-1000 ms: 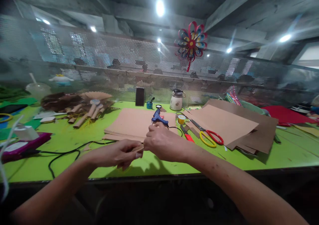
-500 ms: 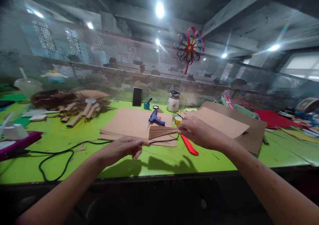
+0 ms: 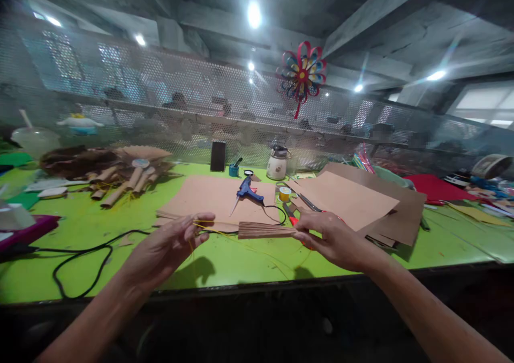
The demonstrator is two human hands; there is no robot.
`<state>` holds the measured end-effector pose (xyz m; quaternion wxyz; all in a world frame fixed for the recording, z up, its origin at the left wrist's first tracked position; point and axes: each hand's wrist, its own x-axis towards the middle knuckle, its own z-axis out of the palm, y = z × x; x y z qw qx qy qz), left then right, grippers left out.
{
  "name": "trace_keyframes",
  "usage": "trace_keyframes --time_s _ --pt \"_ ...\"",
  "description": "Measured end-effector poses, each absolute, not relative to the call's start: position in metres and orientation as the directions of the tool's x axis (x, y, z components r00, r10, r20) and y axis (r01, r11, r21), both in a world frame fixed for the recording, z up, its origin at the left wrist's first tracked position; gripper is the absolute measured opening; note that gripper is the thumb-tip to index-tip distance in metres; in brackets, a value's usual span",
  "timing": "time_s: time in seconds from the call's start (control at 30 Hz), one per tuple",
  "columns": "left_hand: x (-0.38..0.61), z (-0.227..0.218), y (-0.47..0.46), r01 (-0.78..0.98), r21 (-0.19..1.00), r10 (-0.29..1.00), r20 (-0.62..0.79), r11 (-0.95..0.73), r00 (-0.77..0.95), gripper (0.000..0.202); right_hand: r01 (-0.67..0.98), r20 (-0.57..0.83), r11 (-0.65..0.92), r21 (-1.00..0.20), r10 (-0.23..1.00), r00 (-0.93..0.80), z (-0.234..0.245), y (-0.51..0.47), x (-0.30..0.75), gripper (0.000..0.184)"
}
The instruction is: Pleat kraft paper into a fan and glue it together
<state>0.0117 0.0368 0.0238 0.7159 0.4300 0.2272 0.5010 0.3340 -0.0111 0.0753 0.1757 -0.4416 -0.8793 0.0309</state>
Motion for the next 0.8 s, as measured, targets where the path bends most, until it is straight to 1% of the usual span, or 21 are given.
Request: trace_keyframes --time_s 0.1,0.17,0.23,0.33,0.43,0.6,0.8 --pt "0.023 0.032 0.029 -0.7 0.696 0.929 0.134 0.16 0.346 0.03 0.756 0.28 0.596 -0.269 0.8 -0.531 0.063 -0.01 0.332 0.019" --pt "0.029 0.036 0.026 -0.779 0.604 0.933 0.159 0.167 0.324 0.033 0.751 0.297 0.595 -0.286 0.8 -0.521 0.057 -0.011 0.331 0.018" --pt "0.033 0.039 0.025 -0.797 0.578 0.931 0.164 0.176 0.325 0.033 0.757 0.319 0.588 -0.285 0.803 -0.504 0.054 -0.015 0.329 0.017" --pt "0.033 0.04 0.022 -0.735 0.653 0.932 0.126 0.181 0.341 0.036 0.746 0.327 0.606 -0.276 0.789 -0.52 0.057 -0.024 0.326 0.015" --pt "0.031 0.043 0.018 -0.689 0.715 0.947 0.125 0.12 0.295 0.035 0.721 0.362 0.644 -0.257 0.756 -0.546 0.062 -0.034 0.321 0.011" --pt "0.026 0.05 0.012 -0.663 0.747 0.96 0.156 0.039 0.233 0.034 0.703 0.455 0.682 -0.204 0.702 -0.548 0.068 -0.044 0.316 0.007" --pt "0.024 0.051 0.013 -0.617 0.787 0.969 0.152 0.001 0.196 0.035 0.694 0.441 0.682 -0.231 0.709 -0.55 0.067 -0.048 0.317 0.007"
